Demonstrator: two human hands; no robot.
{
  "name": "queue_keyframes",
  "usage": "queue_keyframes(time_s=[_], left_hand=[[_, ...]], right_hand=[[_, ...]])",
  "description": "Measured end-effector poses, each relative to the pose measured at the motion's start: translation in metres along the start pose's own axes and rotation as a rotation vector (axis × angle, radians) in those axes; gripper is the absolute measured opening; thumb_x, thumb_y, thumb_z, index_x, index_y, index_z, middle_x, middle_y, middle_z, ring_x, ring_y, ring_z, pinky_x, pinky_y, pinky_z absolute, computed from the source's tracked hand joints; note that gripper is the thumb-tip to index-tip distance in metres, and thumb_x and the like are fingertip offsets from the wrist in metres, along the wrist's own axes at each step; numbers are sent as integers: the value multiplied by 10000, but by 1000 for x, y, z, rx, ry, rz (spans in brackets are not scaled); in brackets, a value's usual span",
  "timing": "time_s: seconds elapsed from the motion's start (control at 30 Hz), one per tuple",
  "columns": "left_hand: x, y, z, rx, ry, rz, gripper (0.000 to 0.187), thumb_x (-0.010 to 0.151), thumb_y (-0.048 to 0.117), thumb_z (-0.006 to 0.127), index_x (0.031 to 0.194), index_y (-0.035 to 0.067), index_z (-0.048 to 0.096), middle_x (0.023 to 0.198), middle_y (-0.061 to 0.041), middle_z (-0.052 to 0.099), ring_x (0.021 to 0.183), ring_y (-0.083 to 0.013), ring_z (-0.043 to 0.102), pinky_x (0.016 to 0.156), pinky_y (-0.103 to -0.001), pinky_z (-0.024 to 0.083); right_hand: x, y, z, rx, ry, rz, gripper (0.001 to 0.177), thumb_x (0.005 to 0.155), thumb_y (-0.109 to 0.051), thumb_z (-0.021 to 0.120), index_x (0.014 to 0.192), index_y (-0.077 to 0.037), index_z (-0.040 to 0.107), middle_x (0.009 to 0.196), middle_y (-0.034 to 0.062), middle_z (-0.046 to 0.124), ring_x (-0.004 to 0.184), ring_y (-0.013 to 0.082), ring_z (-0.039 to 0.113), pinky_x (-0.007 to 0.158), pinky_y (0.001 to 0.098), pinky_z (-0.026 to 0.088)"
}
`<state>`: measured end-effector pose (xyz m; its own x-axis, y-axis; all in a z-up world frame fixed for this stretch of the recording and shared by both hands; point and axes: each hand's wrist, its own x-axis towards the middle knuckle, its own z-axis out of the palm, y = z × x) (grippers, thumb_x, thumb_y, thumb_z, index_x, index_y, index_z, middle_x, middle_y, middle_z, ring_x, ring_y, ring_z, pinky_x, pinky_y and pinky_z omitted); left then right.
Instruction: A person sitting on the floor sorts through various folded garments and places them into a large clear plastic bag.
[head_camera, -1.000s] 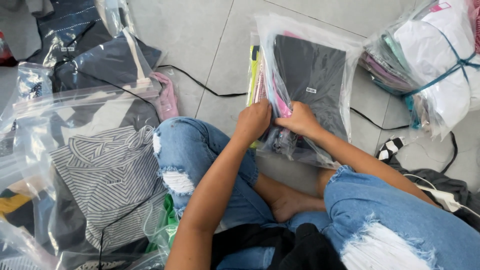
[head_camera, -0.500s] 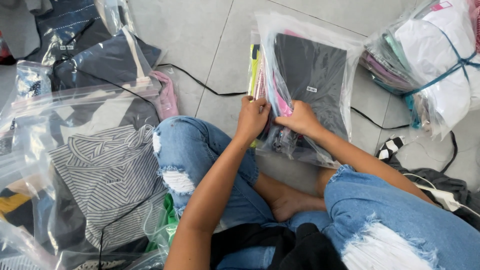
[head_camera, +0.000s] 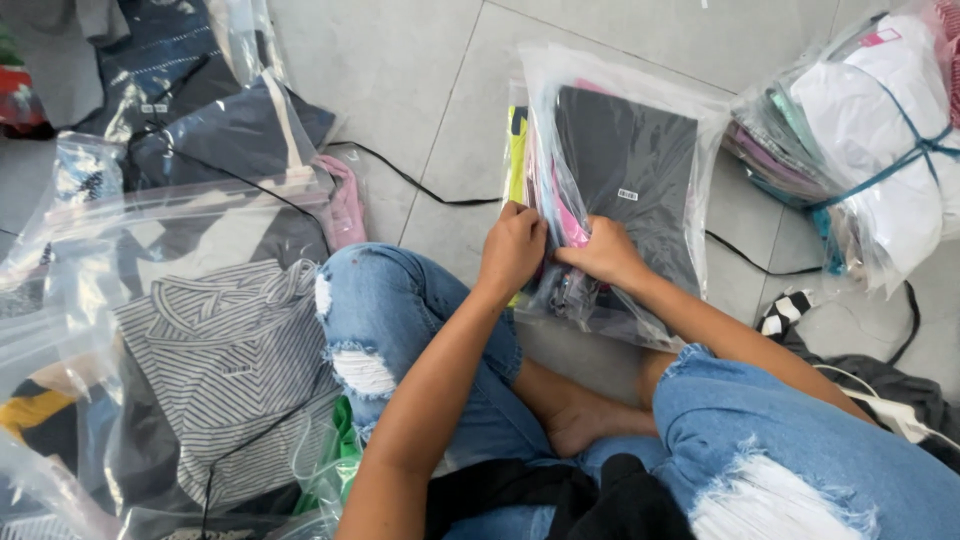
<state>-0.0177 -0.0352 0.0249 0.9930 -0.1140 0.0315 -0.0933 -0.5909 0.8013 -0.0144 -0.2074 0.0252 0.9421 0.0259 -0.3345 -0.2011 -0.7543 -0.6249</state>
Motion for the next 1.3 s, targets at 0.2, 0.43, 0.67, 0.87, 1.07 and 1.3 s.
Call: queue_keyframes(time_s=[0.2, 0.43, 0.67, 0.87, 1.07, 1.3], left_hand=[[2, -9, 0, 28, -22, -108, 221, 882, 231, 595, 860, 24, 670, 1057, -191, 599, 851, -462, 670, 731, -535, 561], [1, -15, 5, 53, -48, -146, 234, 873, 255, 598, 850, 34, 671, 1053, -169, 597, 867, -452, 672, 723, -523, 561], [8, -30, 6, 114, -46, -239, 258, 876, 284, 585, 871, 48, 690, 933, -141, 607, 853, -419, 682, 717, -506, 562], [6, 0, -39, -147, -15, -345, 506, 960, 474, 433, 987, 8, 629, 976, -224, 612, 971, -493, 624, 822, -555, 500], [0, 21, -44, -268, -221, -345, 699, 837, 639, 519, 1057, -20, 596, 1037, -243, 641, 1069, -453, 611, 898, -539, 477], [13, -52, 5, -70, -263, -363, 415, 865, 414, 554, 1056, 50, 608, 986, -166, 655, 1023, -416, 639, 834, -515, 514]], right_hand=[[-6, -14, -4, 4, -19, -9, 477, 615, -352, 833, 875, 23, 694, 817, 254, 694, 910, 445, 668, 729, 497, 501], [-5, -9, 1, -20, -41, 69, 514, 589, -395, 847, 906, -13, 714, 859, 216, 718, 945, 408, 678, 753, 464, 520], [-13, -33, -10, 59, -63, 65, 599, 711, -570, 744, 871, 7, 710, 850, 237, 711, 965, 415, 666, 804, 452, 494], [-5, -14, 0, 225, -51, 61, 939, 972, -777, 221, 884, -3, 745, 1013, 247, 698, 1137, 414, 580, 982, 495, 428], [19, 34, 19, 110, -5, -16, 262, 931, -254, 558, 858, -64, 723, 821, 144, 708, 889, 320, 668, 770, 430, 495], [11, 24, 18, 118, -47, -20, 132, 817, -155, 616, 840, -64, 709, 744, 107, 704, 696, 228, 703, 639, 344, 539]])
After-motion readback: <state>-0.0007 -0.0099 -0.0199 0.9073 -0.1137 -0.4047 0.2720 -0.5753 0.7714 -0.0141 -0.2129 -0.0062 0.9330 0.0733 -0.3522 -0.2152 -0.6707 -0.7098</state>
